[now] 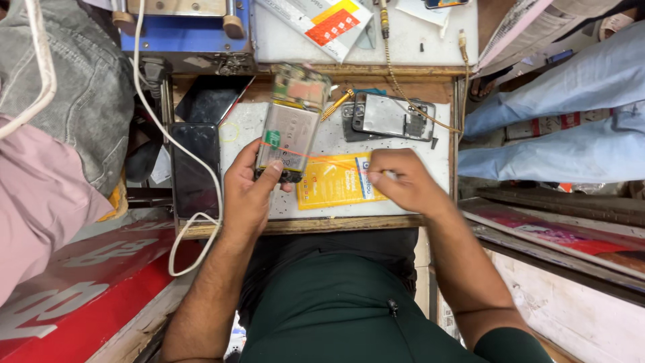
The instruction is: The person handles a smartphone, removes the back cover, and uses a screwdriver to adjust internal components. They connect a power bank to test the device, then continue to manipulate the phone's internals with tools.
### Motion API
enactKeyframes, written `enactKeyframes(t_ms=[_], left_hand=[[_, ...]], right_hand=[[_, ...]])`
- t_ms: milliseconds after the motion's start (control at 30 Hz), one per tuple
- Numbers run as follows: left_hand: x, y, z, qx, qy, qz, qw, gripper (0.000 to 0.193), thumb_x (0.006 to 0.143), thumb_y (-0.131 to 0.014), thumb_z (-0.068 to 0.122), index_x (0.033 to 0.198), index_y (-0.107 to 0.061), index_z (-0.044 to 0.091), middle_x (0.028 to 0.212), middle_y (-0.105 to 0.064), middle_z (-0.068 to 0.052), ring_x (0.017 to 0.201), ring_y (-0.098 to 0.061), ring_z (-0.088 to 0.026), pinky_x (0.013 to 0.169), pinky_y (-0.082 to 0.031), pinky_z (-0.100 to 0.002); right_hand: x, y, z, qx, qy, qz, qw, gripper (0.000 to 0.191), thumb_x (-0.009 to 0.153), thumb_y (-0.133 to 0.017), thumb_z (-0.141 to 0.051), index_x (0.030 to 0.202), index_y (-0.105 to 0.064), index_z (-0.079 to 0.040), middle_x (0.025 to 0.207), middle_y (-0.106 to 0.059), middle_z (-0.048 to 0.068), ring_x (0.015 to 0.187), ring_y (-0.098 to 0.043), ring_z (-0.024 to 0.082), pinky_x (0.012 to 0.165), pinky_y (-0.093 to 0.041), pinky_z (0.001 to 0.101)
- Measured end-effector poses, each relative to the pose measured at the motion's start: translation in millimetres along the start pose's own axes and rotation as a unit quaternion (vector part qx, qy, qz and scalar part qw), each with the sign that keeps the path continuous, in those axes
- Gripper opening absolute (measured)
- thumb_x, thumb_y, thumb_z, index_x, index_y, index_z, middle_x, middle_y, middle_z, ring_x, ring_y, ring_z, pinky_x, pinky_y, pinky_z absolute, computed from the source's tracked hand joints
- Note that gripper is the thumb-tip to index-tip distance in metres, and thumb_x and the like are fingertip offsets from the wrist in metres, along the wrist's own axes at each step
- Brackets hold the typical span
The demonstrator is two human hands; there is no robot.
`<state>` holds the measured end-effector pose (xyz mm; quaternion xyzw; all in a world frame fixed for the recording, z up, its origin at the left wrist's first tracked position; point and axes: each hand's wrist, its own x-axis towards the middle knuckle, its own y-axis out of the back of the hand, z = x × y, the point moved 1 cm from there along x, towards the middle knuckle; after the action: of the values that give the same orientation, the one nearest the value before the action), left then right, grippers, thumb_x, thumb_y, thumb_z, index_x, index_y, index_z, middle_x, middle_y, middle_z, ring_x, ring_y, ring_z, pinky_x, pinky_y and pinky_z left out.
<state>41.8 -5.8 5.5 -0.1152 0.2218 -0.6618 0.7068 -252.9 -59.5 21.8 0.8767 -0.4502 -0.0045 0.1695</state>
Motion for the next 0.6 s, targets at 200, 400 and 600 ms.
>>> enactKeyframes(t_ms=[200,400,600], left_hand=[[-10,-1,-4,0.094,0.125,-0.132,0.979,0.047,0.097,-0.065,0.008,0.141,-0.059,-0.006,0.109,-0.072,-0.01,0.074,-0.062,-0.01,0.063,-0.055,-0.024],[-8,-2,-9,0.09,0.237,-0.261,0.931,0.048,0.094,-0.065,0.009,0.141,-0.059,-0.001,0.11,-0.074,-0.008,0.081,-0.065,-0.008,0.06,-0.054,-0.022],[10,12,-18,0.32,0.204,-0.29,0.879,0.042,0.092,-0.063,0.013,0.133,-0.065,0.007,0.1,-0.076,-0.009,0.068,-0.065,-0.015,0.058,-0.055,-0.028]], right_hand=[[19,56,-23,-0.149,-0.091,0.041,0.984,0.017,0.101,-0.063,-0.009,0.086,-0.061,-0.002,0.072,-0.054,0.0,0.071,-0.048,0.007,0.062,-0.041,0.0268],[55,35,3,-0.001,-0.127,-0.079,0.989,0.017,0.102,-0.062,-0.008,0.086,-0.06,-0.002,0.074,-0.051,-0.003,0.072,-0.044,0.006,0.062,-0.038,0.0259],[65,46,3,-0.221,-0.017,0.043,0.974,0.01,0.101,-0.063,-0.01,0.101,-0.071,-0.004,0.099,-0.07,0.008,0.09,-0.066,0.018,0.069,-0.053,0.0272]])
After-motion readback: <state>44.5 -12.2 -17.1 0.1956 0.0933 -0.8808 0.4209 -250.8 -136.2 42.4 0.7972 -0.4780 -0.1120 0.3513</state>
